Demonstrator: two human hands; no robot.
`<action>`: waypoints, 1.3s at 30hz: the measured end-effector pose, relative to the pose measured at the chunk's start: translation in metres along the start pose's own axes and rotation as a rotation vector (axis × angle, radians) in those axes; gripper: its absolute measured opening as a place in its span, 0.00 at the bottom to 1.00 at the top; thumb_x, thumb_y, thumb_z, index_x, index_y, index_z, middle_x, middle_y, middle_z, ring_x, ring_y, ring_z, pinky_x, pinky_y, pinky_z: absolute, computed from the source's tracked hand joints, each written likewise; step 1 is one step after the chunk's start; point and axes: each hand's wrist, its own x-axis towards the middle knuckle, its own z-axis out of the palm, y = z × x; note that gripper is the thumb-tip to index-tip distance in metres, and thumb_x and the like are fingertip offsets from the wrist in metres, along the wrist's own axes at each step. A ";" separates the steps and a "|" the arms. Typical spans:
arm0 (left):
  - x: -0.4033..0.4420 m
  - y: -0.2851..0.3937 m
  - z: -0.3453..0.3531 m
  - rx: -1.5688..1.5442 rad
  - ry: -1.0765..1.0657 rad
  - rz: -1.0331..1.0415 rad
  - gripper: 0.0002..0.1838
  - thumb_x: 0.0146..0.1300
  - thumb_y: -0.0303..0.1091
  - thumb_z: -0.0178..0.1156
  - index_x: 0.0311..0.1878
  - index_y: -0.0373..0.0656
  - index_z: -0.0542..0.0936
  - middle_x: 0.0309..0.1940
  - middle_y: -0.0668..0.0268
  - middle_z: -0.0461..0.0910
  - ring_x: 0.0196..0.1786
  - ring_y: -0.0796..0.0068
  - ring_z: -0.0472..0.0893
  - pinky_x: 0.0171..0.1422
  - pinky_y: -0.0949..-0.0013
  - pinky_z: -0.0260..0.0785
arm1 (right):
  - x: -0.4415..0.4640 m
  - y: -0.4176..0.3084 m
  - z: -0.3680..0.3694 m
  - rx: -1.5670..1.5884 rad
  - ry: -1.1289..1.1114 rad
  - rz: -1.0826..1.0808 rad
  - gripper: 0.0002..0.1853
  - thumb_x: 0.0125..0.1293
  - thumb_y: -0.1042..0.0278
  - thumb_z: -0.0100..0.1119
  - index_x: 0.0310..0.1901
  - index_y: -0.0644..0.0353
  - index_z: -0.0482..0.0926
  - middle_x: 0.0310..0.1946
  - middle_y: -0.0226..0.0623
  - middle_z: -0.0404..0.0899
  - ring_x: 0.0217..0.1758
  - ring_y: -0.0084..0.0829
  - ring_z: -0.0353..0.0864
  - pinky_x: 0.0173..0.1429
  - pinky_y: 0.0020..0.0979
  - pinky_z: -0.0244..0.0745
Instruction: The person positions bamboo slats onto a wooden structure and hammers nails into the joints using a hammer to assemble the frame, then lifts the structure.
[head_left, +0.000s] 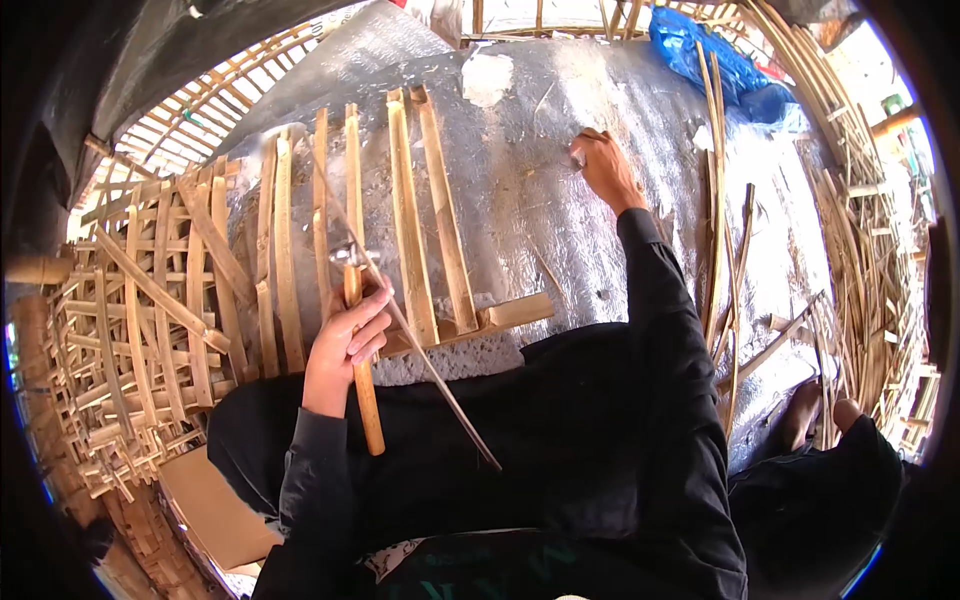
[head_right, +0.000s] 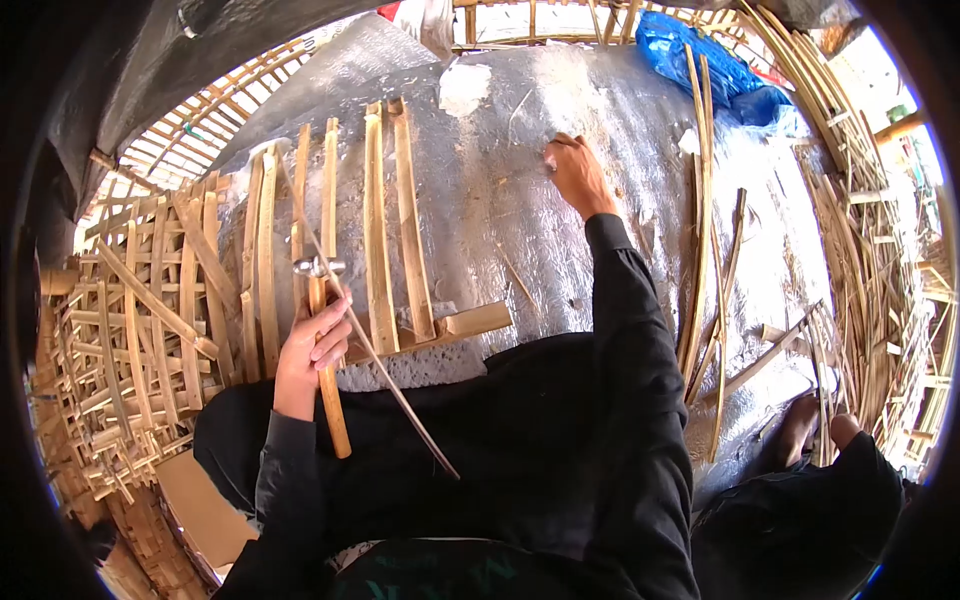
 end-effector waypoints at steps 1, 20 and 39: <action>0.000 0.003 0.006 0.019 -0.009 0.001 0.06 0.73 0.25 0.64 0.50 0.38 0.80 0.22 0.77 0.71 0.12 0.91 0.59 0.12 0.80 0.48 | -0.001 -0.004 -0.001 0.005 0.002 0.017 0.12 0.60 0.81 0.63 0.46 0.62 0.85 0.49 0.42 0.84 0.55 0.48 0.80 0.65 0.43 0.72; -0.008 -0.002 0.022 -0.057 -0.160 0.159 0.07 0.70 0.26 0.68 0.43 0.40 0.77 0.20 0.81 0.65 0.13 0.91 0.61 0.14 0.80 0.50 | -0.178 -0.353 -0.082 1.146 -0.363 0.154 0.13 0.79 0.71 0.58 0.58 0.66 0.69 0.30 0.42 0.77 0.32 0.34 0.82 0.40 0.36 0.76; -0.003 0.030 -0.001 -0.194 -0.337 0.249 0.21 0.79 0.44 0.58 0.54 0.30 0.79 0.18 0.78 0.61 0.13 0.87 0.58 0.13 0.77 0.50 | -0.129 -0.324 -0.234 0.429 0.110 0.290 0.09 0.79 0.75 0.51 0.53 0.60 0.81 0.21 0.45 0.65 0.24 0.31 0.61 0.31 0.38 0.60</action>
